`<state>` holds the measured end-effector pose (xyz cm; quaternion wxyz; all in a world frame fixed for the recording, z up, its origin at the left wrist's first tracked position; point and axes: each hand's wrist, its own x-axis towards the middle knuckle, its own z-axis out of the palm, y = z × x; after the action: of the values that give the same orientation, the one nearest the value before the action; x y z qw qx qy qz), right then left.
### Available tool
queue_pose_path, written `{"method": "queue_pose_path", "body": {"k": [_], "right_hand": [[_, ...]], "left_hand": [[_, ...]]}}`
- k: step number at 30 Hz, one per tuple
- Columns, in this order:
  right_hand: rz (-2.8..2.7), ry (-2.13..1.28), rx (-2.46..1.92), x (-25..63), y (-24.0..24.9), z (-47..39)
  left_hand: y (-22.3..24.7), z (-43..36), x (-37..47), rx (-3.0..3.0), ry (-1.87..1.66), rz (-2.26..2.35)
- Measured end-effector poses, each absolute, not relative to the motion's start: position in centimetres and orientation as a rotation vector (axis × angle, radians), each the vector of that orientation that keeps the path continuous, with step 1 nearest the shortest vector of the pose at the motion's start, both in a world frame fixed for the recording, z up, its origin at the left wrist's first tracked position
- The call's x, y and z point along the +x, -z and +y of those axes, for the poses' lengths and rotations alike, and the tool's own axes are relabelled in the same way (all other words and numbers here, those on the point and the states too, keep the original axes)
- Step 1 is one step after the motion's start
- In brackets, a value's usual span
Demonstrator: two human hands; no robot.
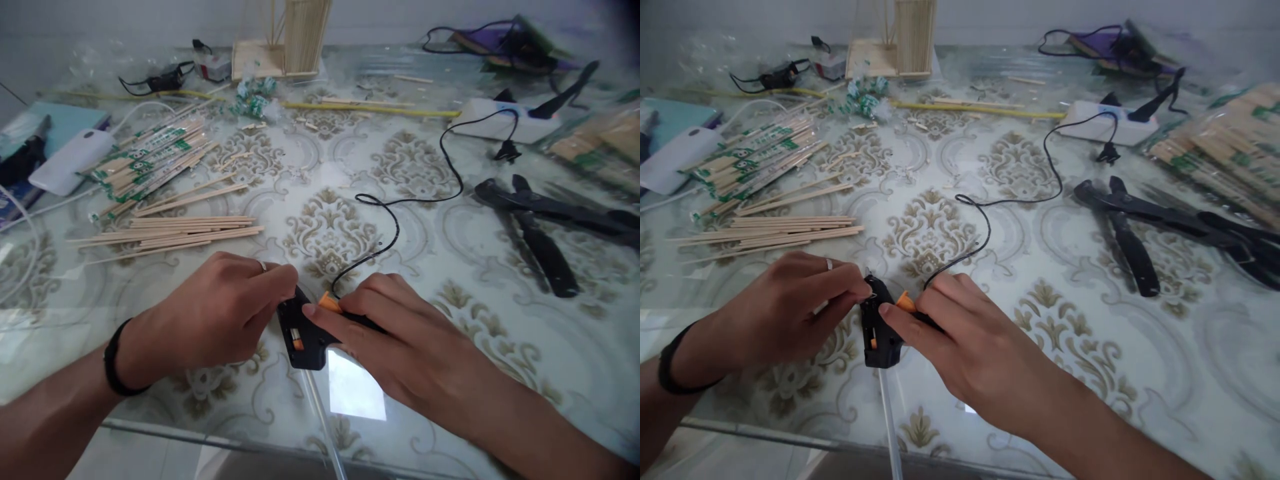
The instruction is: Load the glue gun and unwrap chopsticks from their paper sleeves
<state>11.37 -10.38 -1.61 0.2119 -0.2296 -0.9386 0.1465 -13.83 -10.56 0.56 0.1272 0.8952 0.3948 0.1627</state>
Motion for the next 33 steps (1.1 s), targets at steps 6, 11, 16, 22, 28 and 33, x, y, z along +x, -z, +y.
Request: {"method": "queue_pose_path", "body": {"k": [6,11,16,22,28,33], "right_hand": [[-2.613,-0.407,-0.636,11.3,1.4,-10.4],[-2.604,-0.445,-0.622,11.4,1.5,-10.5],[-2.507,-0.521,-0.610,11.3,1.2,-10.5],[-2.490,-0.569,-0.619,11.3,0.9,-10.4],[-2.474,-0.555,-0.684,11.7,0.8,-10.2],[-2.518,-0.393,-0.648,11.9,1.0,-9.8]], "left_hand": [[-0.5,-10.7,-13.7,2.679,-0.395,1.218],[-0.5,-10.9,-13.8,2.657,-0.437,1.171],[-0.4,-10.5,-14.1,2.704,-0.487,1.263],[-0.7,-10.3,-14.3,2.655,-0.504,1.272],[-1.8,-10.3,-14.4,2.425,-0.728,1.317],[-2.0,-10.2,-14.4,2.254,-0.840,1.408]]}}
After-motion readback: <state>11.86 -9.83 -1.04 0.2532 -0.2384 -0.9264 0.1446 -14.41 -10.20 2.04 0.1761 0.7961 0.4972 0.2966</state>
